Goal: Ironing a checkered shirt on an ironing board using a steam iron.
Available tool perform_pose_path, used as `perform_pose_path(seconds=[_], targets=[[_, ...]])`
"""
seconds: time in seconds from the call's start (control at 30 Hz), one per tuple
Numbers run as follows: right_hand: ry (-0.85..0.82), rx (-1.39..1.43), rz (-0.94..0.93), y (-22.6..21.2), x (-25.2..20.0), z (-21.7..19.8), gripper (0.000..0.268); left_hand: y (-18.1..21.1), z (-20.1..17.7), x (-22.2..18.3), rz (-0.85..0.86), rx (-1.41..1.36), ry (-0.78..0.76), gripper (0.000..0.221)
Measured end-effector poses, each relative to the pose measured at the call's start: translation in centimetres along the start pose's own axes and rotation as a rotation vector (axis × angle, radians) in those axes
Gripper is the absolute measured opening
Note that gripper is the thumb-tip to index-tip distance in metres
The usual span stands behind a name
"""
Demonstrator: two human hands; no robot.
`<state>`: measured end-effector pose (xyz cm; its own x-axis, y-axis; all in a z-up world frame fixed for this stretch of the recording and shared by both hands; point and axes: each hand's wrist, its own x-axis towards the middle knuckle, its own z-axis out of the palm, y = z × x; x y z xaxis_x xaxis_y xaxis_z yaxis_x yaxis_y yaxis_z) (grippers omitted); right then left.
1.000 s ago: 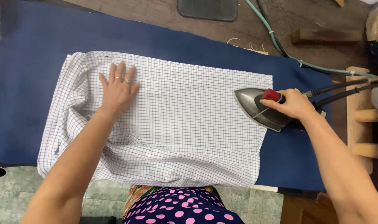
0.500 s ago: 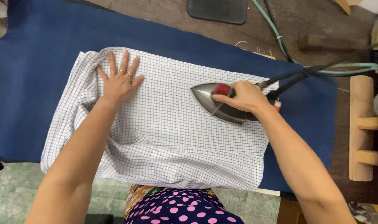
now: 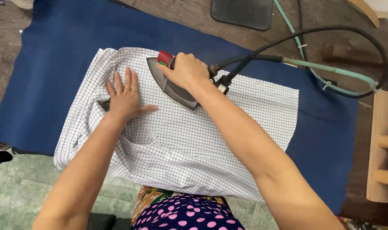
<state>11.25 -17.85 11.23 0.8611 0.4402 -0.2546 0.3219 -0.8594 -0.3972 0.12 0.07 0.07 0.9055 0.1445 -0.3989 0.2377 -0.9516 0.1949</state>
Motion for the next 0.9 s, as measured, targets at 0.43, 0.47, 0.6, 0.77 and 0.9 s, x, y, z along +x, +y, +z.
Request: perform_pose_path(seconds=[0.43,0.47,0.6,0.77,0.9], targets=[[-0.1,-0.136,0.246,14.3,-5.7,-6.3,0.063,3.0,-1.6,0.6,0.06,-0.084,0.15,0.091],[-0.1,-0.134,0.25,15.7,-6.5,-7.1,0.063,3.5,-1.6,0.9,0.063,-0.083,0.148,0.091],[-0.058,-0.164,0.402,22.4,-9.6,-9.6,0.065,5.3,-1.5,2.2,0.103,-0.093,0.176,0.085],[-0.108,-0.234,0.616,30.1,-11.3,-10.6,0.067,4.4,0.9,4.7,0.17,-0.008,0.294,0.088],[-0.072,-0.11,0.579,31.6,-12.0,-10.9,0.064,3.6,1.4,5.8,0.135,0.006,0.295,0.087]])
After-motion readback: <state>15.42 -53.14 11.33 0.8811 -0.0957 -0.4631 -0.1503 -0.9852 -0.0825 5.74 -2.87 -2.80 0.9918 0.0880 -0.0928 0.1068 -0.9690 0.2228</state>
